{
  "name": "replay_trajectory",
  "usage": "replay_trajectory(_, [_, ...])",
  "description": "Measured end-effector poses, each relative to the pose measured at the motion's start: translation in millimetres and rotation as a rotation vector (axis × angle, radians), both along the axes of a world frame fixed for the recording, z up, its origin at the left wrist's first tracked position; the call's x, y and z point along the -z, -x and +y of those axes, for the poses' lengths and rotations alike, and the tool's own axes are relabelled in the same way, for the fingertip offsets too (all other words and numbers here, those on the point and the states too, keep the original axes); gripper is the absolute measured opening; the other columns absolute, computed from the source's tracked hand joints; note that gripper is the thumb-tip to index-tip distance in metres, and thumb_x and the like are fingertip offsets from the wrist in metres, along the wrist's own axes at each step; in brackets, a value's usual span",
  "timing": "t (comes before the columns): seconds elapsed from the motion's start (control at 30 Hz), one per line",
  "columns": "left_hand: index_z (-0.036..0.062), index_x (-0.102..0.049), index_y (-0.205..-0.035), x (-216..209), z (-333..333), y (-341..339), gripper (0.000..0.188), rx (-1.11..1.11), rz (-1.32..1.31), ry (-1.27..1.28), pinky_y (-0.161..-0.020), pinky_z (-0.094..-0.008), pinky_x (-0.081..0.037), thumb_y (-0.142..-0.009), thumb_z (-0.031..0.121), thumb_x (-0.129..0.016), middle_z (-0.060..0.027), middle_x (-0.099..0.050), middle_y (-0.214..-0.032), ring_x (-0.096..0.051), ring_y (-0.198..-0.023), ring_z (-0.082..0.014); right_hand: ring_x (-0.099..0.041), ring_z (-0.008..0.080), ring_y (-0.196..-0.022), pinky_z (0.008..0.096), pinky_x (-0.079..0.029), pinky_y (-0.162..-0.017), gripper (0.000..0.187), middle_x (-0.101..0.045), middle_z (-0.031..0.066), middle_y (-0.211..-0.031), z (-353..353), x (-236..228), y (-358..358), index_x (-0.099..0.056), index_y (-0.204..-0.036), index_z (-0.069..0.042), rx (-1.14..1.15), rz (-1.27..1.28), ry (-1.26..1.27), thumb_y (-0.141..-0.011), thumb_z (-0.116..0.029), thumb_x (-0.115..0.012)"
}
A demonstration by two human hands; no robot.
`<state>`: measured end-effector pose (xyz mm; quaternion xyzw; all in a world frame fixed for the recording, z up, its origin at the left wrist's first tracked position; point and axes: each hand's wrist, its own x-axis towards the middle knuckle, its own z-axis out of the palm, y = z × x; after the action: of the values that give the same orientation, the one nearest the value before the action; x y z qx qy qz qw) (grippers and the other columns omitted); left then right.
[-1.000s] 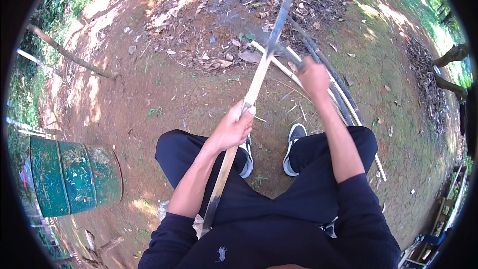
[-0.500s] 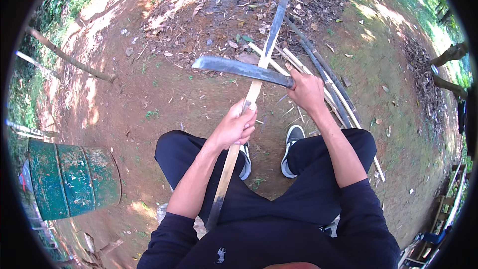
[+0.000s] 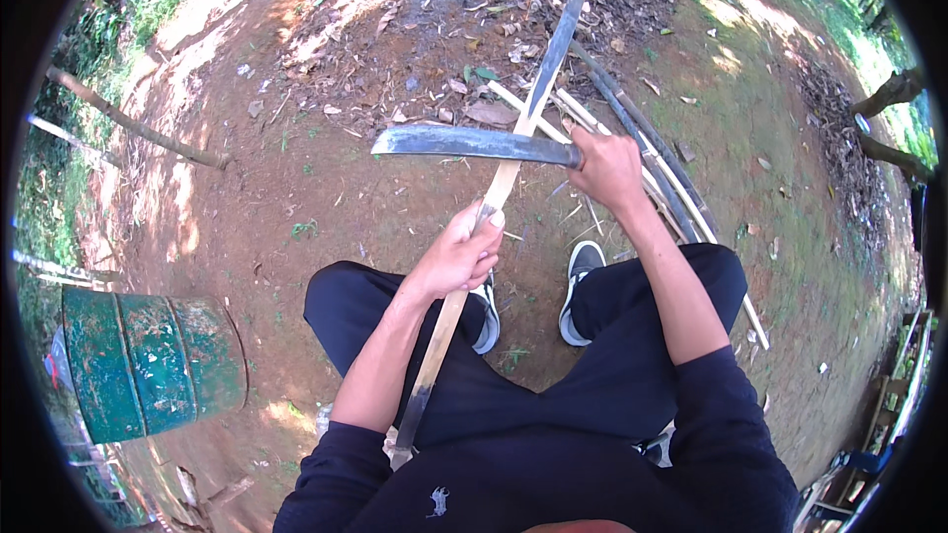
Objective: The person strips bark from wood pieces using a blade while sitting outdoors, handling multiple pieces and placing them to the side.
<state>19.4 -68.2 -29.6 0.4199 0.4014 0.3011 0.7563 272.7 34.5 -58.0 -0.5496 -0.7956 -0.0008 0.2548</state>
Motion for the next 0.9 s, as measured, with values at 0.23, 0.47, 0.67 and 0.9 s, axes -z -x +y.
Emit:
replay_trajectory(0.23, [0.0133,-0.038,-0.1,2,-5,0,0.019,0.007,0.04,0.005,-0.035,-0.0189,-0.024,-0.107,0.029,-0.047,0.0069,-0.033,-0.068,-0.029,-0.045,-0.0001,-0.07,0.0329,-0.068,0.0452,-0.057,-0.062,0.008,-0.068,0.0147,-0.07,13,15,-6,-0.065,-0.083,-0.008,0.249,0.067,0.033,-0.078,-0.015,-0.066])
replay_trajectory(0.47, [0.0132,-0.039,-0.102,2,-5,-3,0.017,-0.003,-0.032,0.036,-0.033,-0.0184,-0.024,-0.107,0.028,-0.046,0.0064,-0.033,-0.068,-0.028,-0.044,-0.0002,-0.072,0.0358,-0.069,0.0459,-0.059,-0.067,0.02,-0.071,0.0199,-0.075,35,21,-47,-0.07,-0.096,-0.006,0.437,0.267,0.155,-0.086,-0.021,-0.063])
replay_trajectory(0.67, [0.014,-0.039,-0.099,0,3,0,0.021,-0.011,0.011,-0.01,-0.034,-0.0193,-0.023,-0.107,0.032,-0.046,0.0072,-0.032,-0.067,-0.027,-0.044,0.0,-0.068,0.0333,-0.061,0.0452,-0.053,-0.057,0.016,-0.065,0.0139,-0.065,-2,2,8,-0.067,-0.088,-0.008,-0.055,-0.057,0.026,-0.073,-0.013,-0.069])
replay_trajectory(0.9, [0.0129,-0.041,-0.106,2,-3,5,0.013,-0.017,0.121,0.007,-0.036,-0.0202,-0.024,-0.107,0.026,-0.044,0.0069,-0.033,-0.068,-0.03,-0.045,-0.0007,-0.071,0.0337,-0.067,0.0455,-0.056,-0.059,0.017,-0.069,0.0158,-0.072,16,24,0,-0.065,-0.087,-0.006,0.205,0.013,0.029,-0.076,-0.018,-0.07])
